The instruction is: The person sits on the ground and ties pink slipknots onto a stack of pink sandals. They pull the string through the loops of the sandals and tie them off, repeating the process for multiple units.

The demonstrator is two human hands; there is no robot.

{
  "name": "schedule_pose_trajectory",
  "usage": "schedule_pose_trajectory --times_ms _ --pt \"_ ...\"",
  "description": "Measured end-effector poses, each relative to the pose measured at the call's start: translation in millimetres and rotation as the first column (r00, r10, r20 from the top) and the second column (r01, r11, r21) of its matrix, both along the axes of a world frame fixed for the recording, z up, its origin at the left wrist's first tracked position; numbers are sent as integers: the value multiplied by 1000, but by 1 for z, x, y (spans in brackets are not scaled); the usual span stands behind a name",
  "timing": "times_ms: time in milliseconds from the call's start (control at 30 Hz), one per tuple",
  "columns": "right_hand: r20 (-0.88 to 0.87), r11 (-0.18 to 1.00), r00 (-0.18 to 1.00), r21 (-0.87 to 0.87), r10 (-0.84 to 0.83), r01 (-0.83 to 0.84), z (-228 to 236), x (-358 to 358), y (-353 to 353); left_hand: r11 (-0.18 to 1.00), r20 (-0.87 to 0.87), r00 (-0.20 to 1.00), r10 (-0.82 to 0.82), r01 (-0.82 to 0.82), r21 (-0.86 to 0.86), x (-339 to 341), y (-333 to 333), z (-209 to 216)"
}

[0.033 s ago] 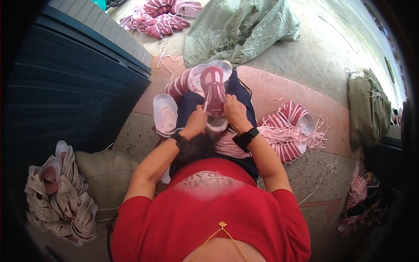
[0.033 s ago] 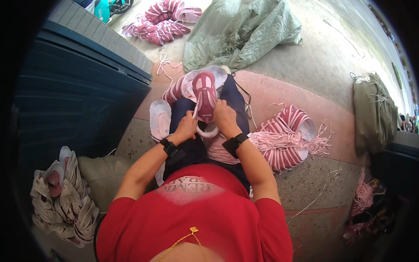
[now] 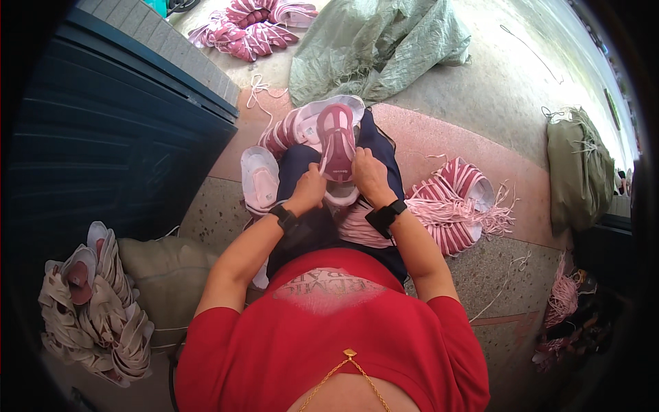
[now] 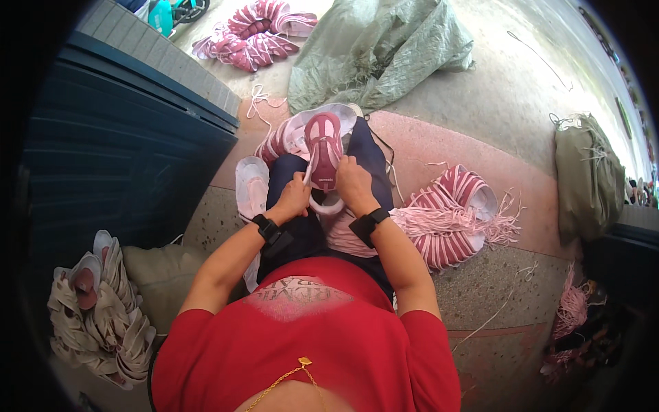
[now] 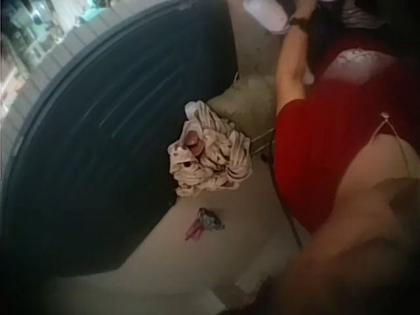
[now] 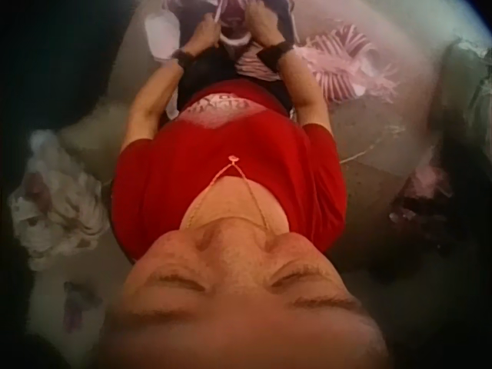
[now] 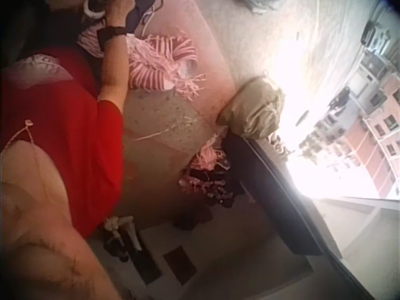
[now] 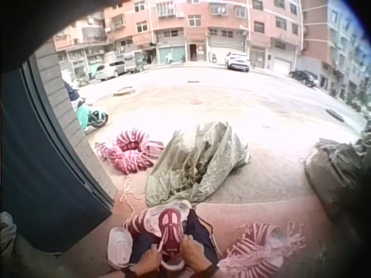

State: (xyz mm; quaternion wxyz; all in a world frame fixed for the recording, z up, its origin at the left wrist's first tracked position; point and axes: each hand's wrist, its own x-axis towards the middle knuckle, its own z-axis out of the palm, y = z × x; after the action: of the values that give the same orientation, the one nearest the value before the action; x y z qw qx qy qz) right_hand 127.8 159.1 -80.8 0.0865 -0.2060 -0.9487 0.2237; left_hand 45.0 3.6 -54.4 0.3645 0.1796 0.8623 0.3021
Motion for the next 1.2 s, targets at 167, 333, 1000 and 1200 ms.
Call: schedule_pose_trajectory --times_ms 167,333,1000,1200 --pt "24 999 1000 -46 -10 11 6 5 -8 996 -5 996 -86 86 5 2 -7 10" --pt "73 992 997 -123 9 0 5 8 -7 889 -637 675 -372 456 -36 33 -48 32" --pt "176 951 942 65 286 -301 39 38 -21 585 525 334 783 -681 -440 84 -371 -114" --pt "162 963 951 -83 265 -254 30 33 -7 544 732 289 617 -829 -131 108 -369 -191"
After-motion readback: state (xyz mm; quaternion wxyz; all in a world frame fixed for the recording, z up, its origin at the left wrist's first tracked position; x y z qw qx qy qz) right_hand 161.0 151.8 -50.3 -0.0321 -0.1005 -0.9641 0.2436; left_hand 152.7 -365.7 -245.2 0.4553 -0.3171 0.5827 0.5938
